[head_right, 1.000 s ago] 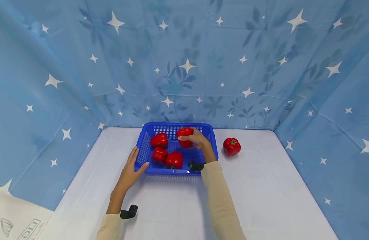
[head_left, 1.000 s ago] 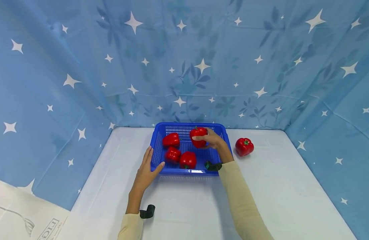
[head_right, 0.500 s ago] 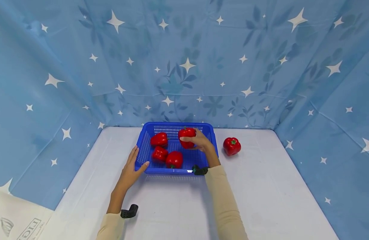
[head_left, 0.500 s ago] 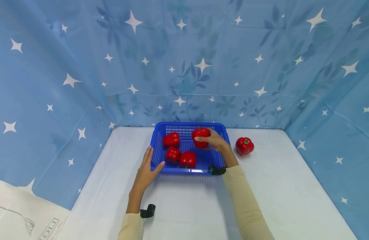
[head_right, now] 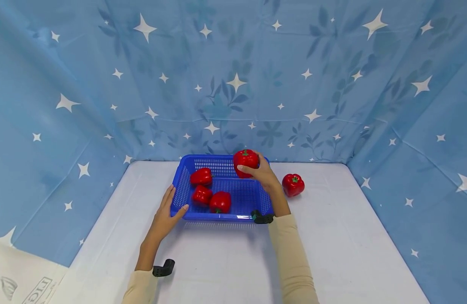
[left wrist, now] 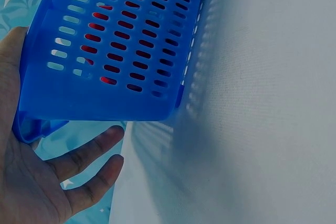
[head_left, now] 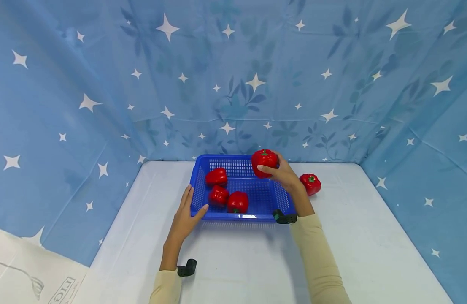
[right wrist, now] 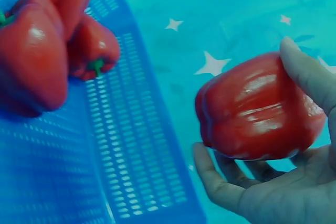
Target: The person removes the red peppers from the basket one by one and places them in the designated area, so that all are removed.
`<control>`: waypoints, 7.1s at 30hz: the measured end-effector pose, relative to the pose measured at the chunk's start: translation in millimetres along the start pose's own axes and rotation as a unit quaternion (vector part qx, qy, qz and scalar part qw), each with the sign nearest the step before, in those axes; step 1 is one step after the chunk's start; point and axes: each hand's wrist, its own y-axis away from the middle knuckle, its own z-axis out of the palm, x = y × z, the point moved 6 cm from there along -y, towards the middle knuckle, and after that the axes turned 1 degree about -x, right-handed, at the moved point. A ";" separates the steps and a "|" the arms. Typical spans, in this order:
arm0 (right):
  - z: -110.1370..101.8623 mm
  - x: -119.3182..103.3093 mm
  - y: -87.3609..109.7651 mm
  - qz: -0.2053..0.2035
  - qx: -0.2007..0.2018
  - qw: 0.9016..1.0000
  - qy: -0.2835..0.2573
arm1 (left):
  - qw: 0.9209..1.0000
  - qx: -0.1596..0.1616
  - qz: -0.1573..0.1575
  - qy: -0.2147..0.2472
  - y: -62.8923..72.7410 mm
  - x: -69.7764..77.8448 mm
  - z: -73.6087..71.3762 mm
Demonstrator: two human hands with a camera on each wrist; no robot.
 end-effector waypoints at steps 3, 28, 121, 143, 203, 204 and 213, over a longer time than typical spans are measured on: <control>-13.6 -7.4 7.0 -0.022 0.026 0.999 0.007 | 1.000 0.001 0.002 0.001 -0.3 0.2 0.1; -135.0 -1.0 61.1 -0.122 0.231 0.956 -0.133 | 1.000 -0.004 0.004 0.009 -1.4 -2.6 0.9; -185.3 158.2 79.4 0.118 0.282 0.952 -0.001 | 1.000 0.008 0.010 -0.002 -1.0 -0.4 0.5; -172.5 58.6 108.7 -0.051 0.420 0.902 0.080 | 1.000 -0.006 -0.007 0.001 -1.8 -0.3 1.7; 60.8 75.5 -39.6 0.276 -0.304 0.911 0.037 | 1.000 0.006 -0.002 -0.002 -2.4 -1.3 1.0; 60.9 75.9 -40.1 0.279 -0.305 0.910 0.035 | 1.000 0.005 -0.003 -0.001 -2.4 -1.3 1.5; 69.2 78.1 -43.4 0.288 -0.325 0.899 0.058 | 1.000 0.006 -0.006 0.002 -0.4 -1.8 2.8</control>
